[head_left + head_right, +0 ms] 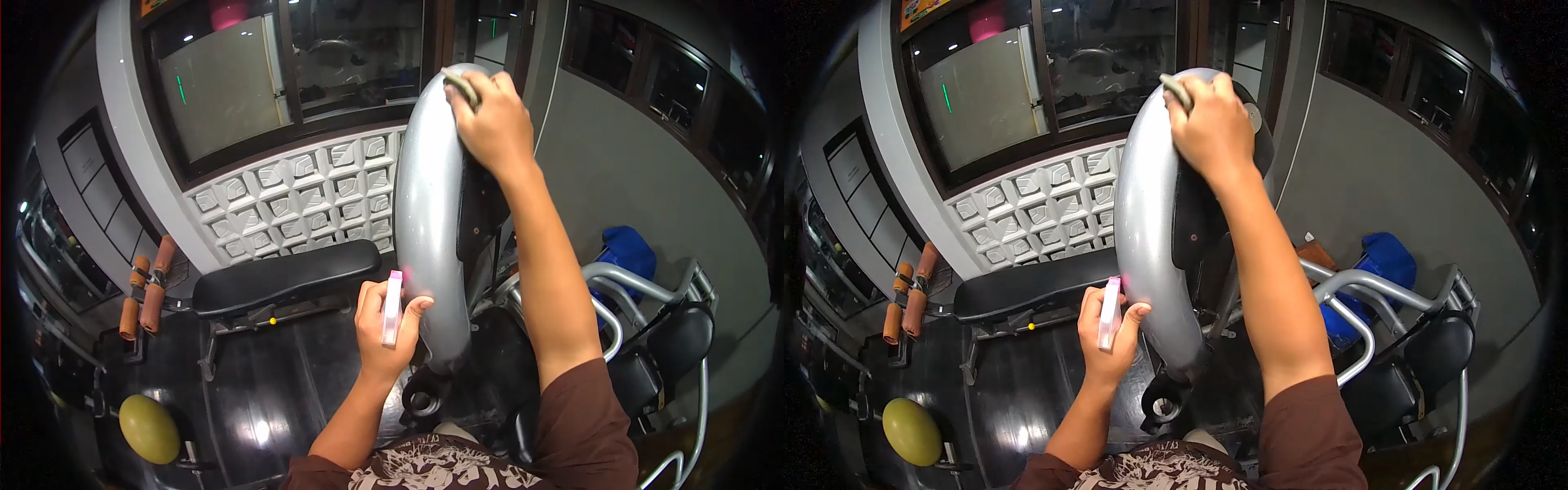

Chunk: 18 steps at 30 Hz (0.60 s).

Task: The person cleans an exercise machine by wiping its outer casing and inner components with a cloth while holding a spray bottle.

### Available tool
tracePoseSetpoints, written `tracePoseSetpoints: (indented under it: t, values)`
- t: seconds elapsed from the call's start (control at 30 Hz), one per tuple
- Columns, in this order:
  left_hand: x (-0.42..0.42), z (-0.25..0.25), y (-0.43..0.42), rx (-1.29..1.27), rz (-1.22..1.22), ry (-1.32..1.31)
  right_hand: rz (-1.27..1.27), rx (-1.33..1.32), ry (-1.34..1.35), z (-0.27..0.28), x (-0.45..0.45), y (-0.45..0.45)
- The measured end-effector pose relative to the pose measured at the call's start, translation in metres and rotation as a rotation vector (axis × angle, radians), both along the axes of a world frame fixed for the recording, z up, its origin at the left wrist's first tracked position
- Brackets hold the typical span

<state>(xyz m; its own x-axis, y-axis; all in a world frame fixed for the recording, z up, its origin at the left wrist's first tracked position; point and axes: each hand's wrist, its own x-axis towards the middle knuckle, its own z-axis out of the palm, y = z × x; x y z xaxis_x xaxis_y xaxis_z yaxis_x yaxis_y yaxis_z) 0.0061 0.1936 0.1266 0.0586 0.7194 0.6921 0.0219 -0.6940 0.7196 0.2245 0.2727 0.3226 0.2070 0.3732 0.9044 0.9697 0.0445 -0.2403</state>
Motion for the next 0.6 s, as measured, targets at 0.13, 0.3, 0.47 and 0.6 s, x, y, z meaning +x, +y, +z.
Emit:
tracePoseSetpoints:
  t: [0.13, 0.3, 0.47, 0.6]
  values:
    - [0.001, -0.004, 0.002, -0.004, -0.005, -0.001, 0.300, -0.043, -0.119, -0.056, -0.045, -0.075]
    - [0.001, -0.003, 0.004, -0.008, -0.015, -0.007, 0.259, -0.069, -0.351, -0.084, -0.050, -0.104]
    - [0.001, -0.002, 0.000, -0.043, -0.019, 0.005, 0.043, -0.038, -0.047, -0.019, -0.006, -0.038]
    - [-0.002, -0.003, 0.001, -0.078, -0.047, 0.016, -0.101, -0.079, 0.226, 0.018, 0.025, 0.014]
